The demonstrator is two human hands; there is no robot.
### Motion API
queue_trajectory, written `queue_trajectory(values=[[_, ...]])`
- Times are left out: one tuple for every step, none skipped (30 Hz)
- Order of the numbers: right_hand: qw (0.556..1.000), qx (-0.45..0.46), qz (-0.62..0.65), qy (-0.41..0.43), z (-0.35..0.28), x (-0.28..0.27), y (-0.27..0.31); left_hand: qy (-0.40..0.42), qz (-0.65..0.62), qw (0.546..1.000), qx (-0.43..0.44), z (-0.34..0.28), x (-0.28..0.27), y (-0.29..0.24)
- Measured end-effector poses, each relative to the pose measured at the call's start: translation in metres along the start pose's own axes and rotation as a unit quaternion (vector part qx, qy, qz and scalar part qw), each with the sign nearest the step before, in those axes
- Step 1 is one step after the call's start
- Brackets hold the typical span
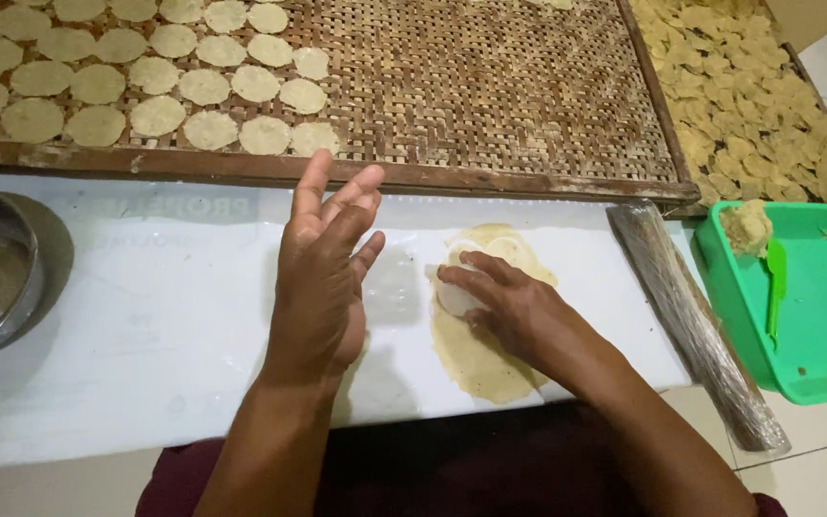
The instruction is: Flattening dough with a rolling pin, cutting out small circles with a mold, and placing them on a bamboo tray.
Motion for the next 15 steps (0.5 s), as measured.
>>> queue_trajectory(values=[[1.000, -0.001, -0.001, 0.000, 0.000, 0.002, 0.001, 0.000, 0.000, 1.000, 0.001, 0.000, 0.000, 0.001], [1.000, 0.003, 0.000, 0.002, 0.000, 0.004, 0.000, 0.000, -0.004, 1.000, 0.002, 0.001, 0.000, 0.001], [1.000, 0.007, 0.000, 0.003, 0.000, 0.006, 0.000, 0.000, -0.008, 1.000, 0.002, 0.001, 0.000, 0.002], [1.000, 0.007, 0.000, 0.003, 0.000, 0.008, -0.002, 0.000, -0.008, 1.000, 0.002, 0.001, -0.001, 0.003], [1.000, -0.023, -0.005, -0.015, 0.000, 0.006, 0.002, 0.002, -0.009, 1.000, 0.003, 0.001, -0.001, 0.003], [0.998, -0.053, -0.011, -0.034, -0.001, 0.005, 0.005, 0.004, -0.010, 1.000, 0.003, 0.001, 0.000, 0.004], [0.998, -0.053, -0.011, -0.033, -0.002, 0.004, 0.007, 0.004, -0.011, 1.000, 0.002, 0.000, 0.001, 0.003], [0.997, -0.057, -0.005, -0.042, -0.004, 0.002, 0.010, 0.005, -0.010, 1.000, 0.002, 0.000, 0.002, 0.002], [0.997, -0.061, 0.001, -0.051, -0.005, 0.000, 0.013, 0.006, -0.009, 1.000, 0.001, -0.001, 0.003, 0.002], [0.997, -0.060, 0.001, -0.050, -0.006, 0.002, 0.012, 0.006, -0.009, 1.000, -0.001, -0.002, 0.003, 0.004], [0.998, -0.050, -0.005, -0.045, -0.004, 0.005, 0.010, 0.003, -0.009, 1.000, -0.002, -0.001, 0.003, 0.005], [0.998, -0.039, -0.011, -0.039, -0.002, 0.007, 0.007, 0.000, -0.009, 1.000, -0.004, 0.000, 0.002, 0.005], [0.998, -0.041, -0.010, -0.040, 0.000, 0.003, 0.011, 0.000, -0.008, 1.000, -0.002, 0.001, 0.002, 0.004], [1.000, -0.016, 0.001, -0.019, 0.003, 0.003, 0.009, -0.002, -0.007, 1.000, -0.002, 0.002, 0.001, 0.003], [1.000, 0.011, 0.013, 0.004, 0.003, 0.004, 0.007, -0.003, -0.007, 1.000, -0.004, 0.001, 0.000, 0.004]])
Point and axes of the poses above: each hand's wrist, its own z-axis towards the middle knuckle, its own x-axis out of the palm, y = z × x, the point moved 10 cm from there along z, towards the middle knuckle, and after that the axes turned 5 degrees about x, right-handed, at the moved point
